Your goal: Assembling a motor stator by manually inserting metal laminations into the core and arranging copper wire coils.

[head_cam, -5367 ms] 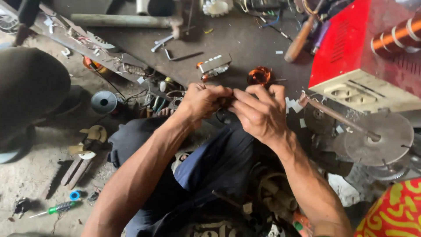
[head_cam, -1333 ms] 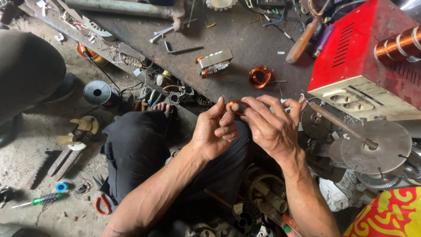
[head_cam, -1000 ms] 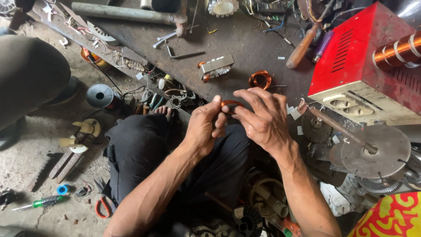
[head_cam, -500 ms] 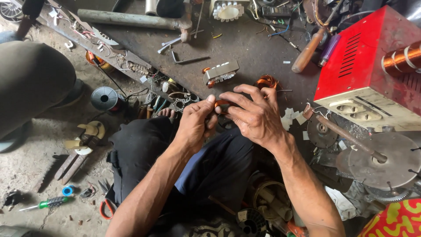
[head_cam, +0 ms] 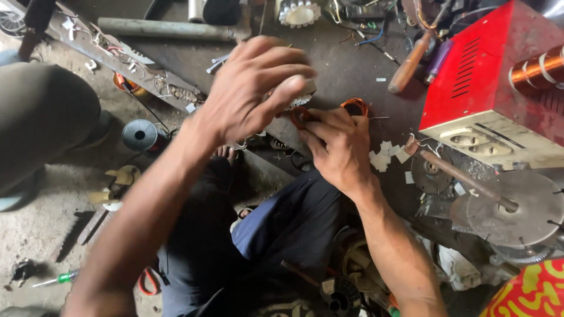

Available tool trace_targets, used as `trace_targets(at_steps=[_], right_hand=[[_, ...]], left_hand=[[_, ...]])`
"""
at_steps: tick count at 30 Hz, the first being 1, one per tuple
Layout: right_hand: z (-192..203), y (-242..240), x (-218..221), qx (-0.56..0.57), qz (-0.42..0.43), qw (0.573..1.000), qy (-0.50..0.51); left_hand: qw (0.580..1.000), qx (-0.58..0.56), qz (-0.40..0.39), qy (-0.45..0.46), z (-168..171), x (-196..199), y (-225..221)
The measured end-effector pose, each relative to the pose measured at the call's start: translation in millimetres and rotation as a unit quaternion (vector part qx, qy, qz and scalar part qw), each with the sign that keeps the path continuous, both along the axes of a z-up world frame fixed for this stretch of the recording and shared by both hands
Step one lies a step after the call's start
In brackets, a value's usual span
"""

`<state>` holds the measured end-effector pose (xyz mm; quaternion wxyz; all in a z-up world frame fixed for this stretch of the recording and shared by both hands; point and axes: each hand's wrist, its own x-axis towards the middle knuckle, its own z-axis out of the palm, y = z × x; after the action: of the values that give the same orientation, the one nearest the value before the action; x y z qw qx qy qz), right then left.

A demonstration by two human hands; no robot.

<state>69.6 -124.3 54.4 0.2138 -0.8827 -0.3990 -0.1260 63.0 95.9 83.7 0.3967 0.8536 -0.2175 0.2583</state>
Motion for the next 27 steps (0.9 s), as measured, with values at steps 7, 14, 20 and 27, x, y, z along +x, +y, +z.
trace_targets(at_steps=[7,14,20,27], right_hand=[[2,6,1,0.015,-0.021,1.0,-0.017],[0,-3,-3,-0.033,-0.027,0.995,-0.087],[-7,5,-3,-0.053,-0.058,0.992,-0.104],[-3,9,-7,-0.084,-0.073,0.99,-0.092]], left_hand=[[0.986,0.09,-0.122,-0.074,-32,46,-13],[0.995,0.06,-0.039,-0.064,-41,30,-34],[0.995,0.056,-0.077,0.028,-30,29,-28],[0.971,-0.108,-0.182,0.11,-32,28,15]])
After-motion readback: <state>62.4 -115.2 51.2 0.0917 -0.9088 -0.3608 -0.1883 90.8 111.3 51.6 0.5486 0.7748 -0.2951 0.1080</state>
